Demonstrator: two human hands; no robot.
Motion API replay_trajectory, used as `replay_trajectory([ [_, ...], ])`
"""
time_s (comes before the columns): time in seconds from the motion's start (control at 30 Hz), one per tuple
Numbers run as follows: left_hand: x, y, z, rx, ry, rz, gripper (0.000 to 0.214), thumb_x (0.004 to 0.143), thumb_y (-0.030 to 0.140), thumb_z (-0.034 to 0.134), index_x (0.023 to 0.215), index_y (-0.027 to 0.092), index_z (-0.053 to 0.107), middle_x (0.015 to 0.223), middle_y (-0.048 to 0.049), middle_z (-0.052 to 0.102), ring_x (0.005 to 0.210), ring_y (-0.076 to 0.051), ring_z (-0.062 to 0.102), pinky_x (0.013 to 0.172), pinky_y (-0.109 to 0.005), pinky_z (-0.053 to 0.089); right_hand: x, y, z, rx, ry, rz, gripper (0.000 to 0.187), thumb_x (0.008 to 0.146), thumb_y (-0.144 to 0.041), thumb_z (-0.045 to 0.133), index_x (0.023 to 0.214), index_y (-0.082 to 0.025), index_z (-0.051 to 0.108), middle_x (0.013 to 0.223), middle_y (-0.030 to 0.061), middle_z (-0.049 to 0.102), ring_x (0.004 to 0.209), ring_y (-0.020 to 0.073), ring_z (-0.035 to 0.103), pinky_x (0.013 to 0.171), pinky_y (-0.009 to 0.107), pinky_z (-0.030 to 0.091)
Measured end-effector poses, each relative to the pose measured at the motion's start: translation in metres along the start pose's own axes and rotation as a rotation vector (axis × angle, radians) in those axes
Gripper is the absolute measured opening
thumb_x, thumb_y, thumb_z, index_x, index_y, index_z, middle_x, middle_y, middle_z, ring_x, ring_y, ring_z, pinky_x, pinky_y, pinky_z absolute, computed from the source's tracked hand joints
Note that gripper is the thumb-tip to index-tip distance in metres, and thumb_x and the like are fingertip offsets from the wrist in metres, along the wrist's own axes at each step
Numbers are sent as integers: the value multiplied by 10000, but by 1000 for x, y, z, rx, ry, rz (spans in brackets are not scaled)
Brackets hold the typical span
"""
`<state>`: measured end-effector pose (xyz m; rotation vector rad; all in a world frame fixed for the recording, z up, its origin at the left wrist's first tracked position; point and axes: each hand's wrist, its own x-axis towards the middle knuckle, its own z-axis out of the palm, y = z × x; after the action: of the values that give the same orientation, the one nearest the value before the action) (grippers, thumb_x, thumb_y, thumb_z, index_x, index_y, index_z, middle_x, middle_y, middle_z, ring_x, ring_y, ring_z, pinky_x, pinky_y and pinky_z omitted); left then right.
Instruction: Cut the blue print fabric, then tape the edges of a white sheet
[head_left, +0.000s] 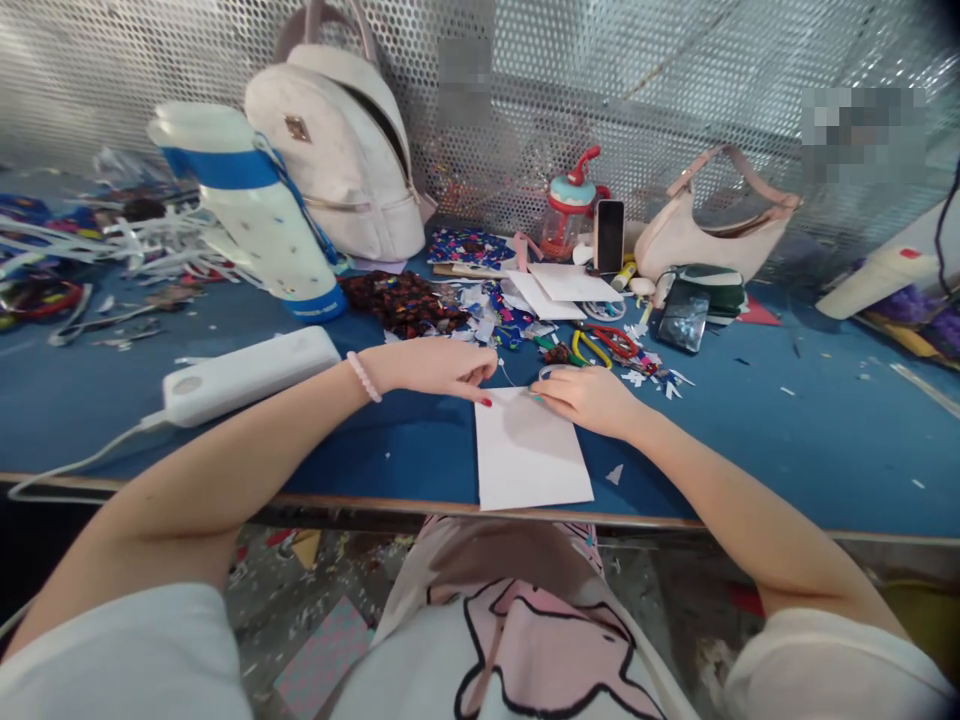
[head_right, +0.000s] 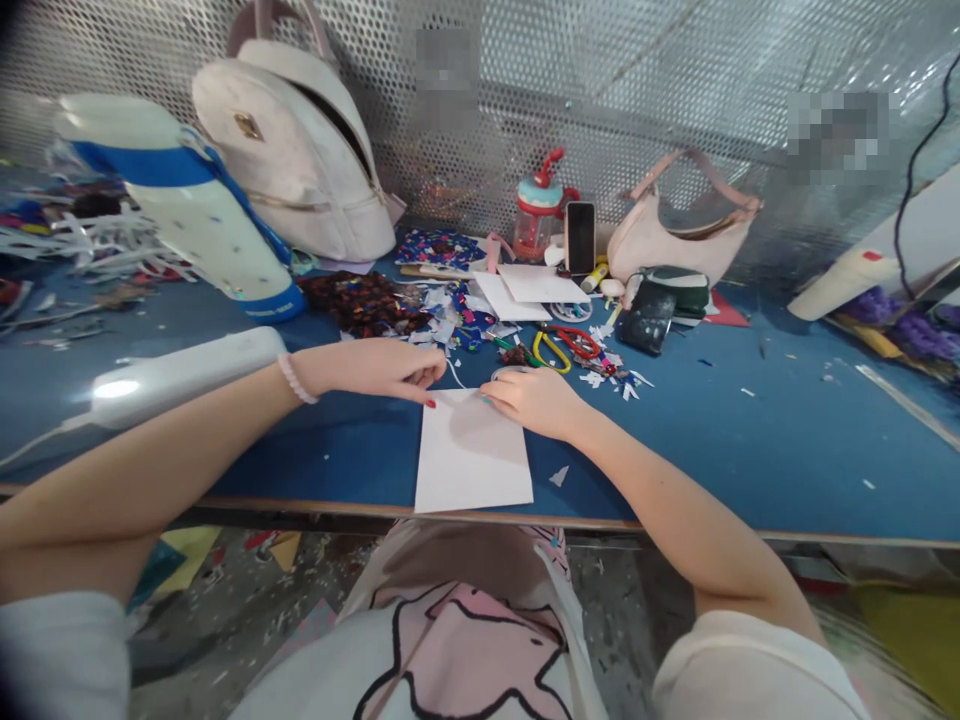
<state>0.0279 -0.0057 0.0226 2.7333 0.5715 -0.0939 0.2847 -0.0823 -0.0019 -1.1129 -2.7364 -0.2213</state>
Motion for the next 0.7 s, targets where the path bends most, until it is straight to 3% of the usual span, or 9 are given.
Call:
replay_trajectory([
  [0.17,2,-5,1,64,159,-85,335,951,310,490,1243,162,419,963,-55,700,788,-162,644,660,-224,402,0,-1,-2,-36,7,-20,317,982,-272,406,985,-181,710,794,37,711,688,129,625,567,251,347],
  [0.33,1,1,2,262,159,-71,214,984,320,441,1092,194,576,851,-36,702,690,-168,637,606,-235,369,0,-1,0,-52,15,-10,325,976,-261,394,1012,-173,705,803,43,713,689,140,628,583,256,370],
  [0.5,1,3,4,353,185,-56,249,976,324,472,1166,183,549,815,-37,695,683,-182,651,595,-240,385,0,0,2,-55,17,37,301,955,-243,426,1069,-176,696,883,64,698,739,147,625,579,248,379],
  [0.7,2,8,8,504,172,-89,242,963,371,495,1099,177,546,751,-40,680,675,-205,674,574,-244,416,0,-1,2,-31,1,76,304,945,-241,433,1114,-180,678,973,76,684,782,142,621,565,229,379],
])
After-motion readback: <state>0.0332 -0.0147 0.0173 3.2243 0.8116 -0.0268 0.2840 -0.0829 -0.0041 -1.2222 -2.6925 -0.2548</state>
